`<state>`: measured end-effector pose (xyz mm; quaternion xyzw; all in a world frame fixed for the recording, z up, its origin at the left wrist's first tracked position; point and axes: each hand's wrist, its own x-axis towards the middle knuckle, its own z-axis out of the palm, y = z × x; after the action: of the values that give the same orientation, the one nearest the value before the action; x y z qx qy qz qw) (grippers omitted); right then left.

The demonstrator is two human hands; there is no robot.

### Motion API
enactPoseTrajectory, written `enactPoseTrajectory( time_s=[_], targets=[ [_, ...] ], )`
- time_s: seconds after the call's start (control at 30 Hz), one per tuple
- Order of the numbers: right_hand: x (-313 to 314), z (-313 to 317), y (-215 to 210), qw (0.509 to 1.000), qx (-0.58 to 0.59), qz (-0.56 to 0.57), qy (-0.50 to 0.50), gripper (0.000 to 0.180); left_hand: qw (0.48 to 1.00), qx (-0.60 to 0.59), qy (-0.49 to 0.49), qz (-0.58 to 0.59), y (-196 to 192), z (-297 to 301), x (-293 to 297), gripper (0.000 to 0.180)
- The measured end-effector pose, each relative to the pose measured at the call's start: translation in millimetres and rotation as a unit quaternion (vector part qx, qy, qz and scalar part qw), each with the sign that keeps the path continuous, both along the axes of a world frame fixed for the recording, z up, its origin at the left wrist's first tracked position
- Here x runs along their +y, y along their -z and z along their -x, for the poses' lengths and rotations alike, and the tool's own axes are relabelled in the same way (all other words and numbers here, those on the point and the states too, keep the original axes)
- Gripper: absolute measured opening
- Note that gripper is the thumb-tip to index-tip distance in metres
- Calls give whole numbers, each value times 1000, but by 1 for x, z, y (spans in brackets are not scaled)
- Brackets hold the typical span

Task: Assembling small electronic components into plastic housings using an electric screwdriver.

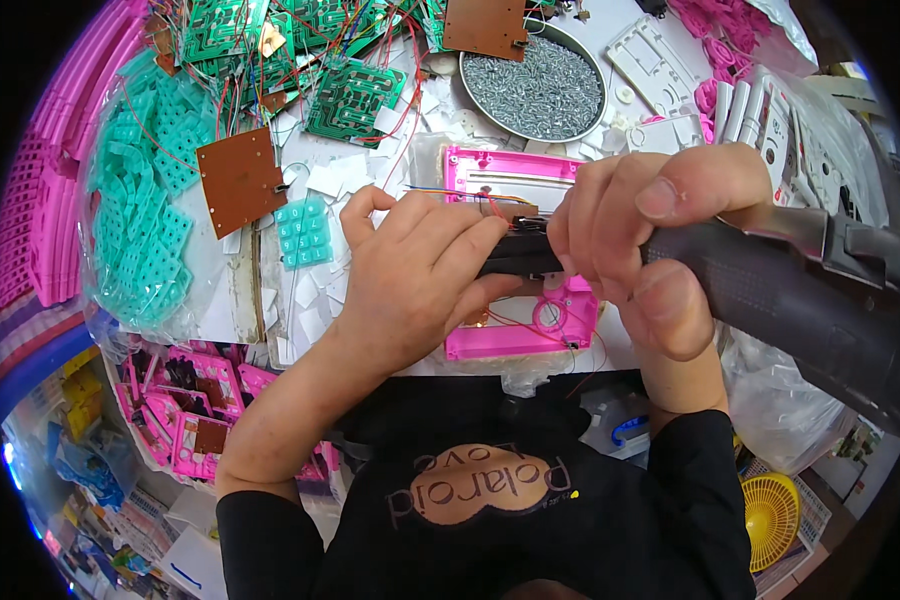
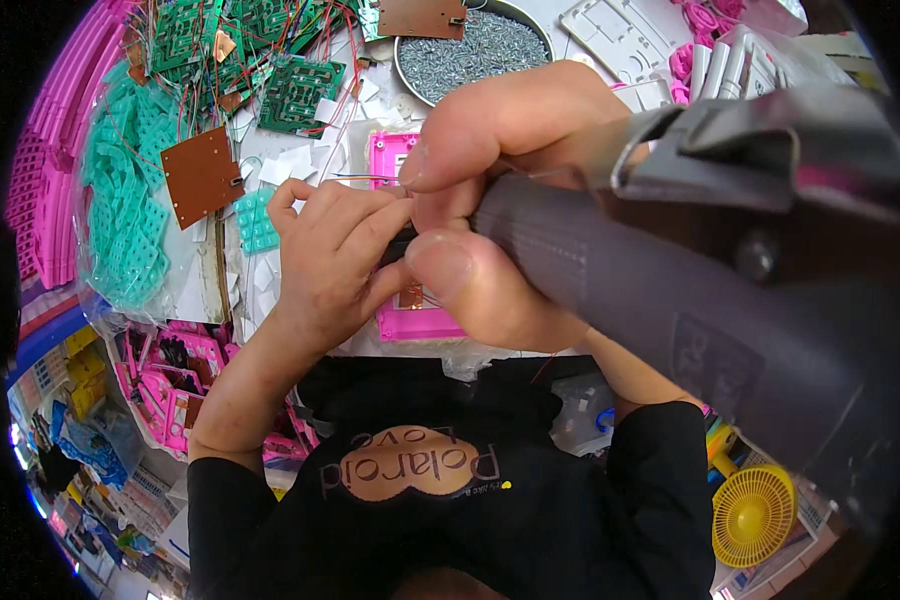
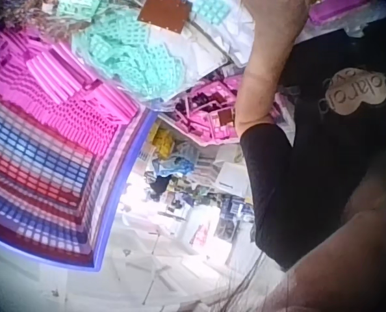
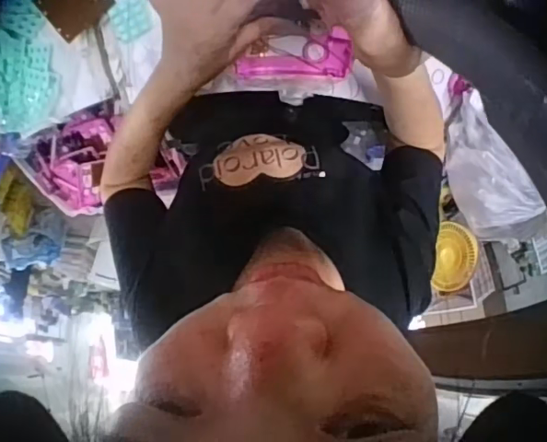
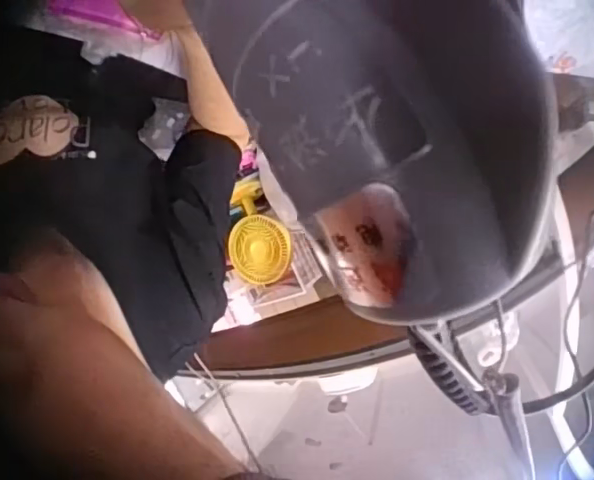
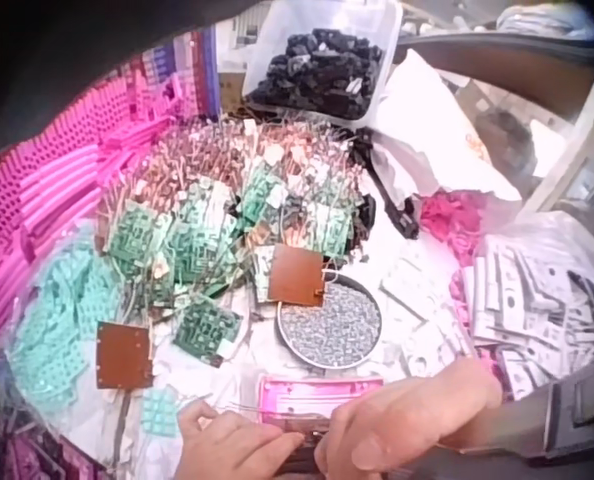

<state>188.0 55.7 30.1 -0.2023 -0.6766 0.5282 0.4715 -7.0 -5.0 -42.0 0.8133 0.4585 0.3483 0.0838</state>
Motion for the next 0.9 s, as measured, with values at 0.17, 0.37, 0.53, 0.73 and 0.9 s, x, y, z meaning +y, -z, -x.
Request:
enactPoseTrajectory(
  time_s=[0.17,0.37,0.53,0.73,0.9],
  targets=[
    [1,1,-1,1000,-22,-11,-5,47,1000,5,14,-13,4,1,1,53],
    [5,5,3,999,-29,-13,-23,66,998,-26,34,-43,10,2,5,50],
    [10,5,6,998,-22,-8,-52,82,997,-30,41,-66,13,1,8,47],
    [28,-13,11,990,14,20,-142,101,999,-11,35,-22,9,1,7,45],
    [0,-57,13,901,-428,-62,-22,98,999,15,37,-1,6,3,9,49]
  ],
)
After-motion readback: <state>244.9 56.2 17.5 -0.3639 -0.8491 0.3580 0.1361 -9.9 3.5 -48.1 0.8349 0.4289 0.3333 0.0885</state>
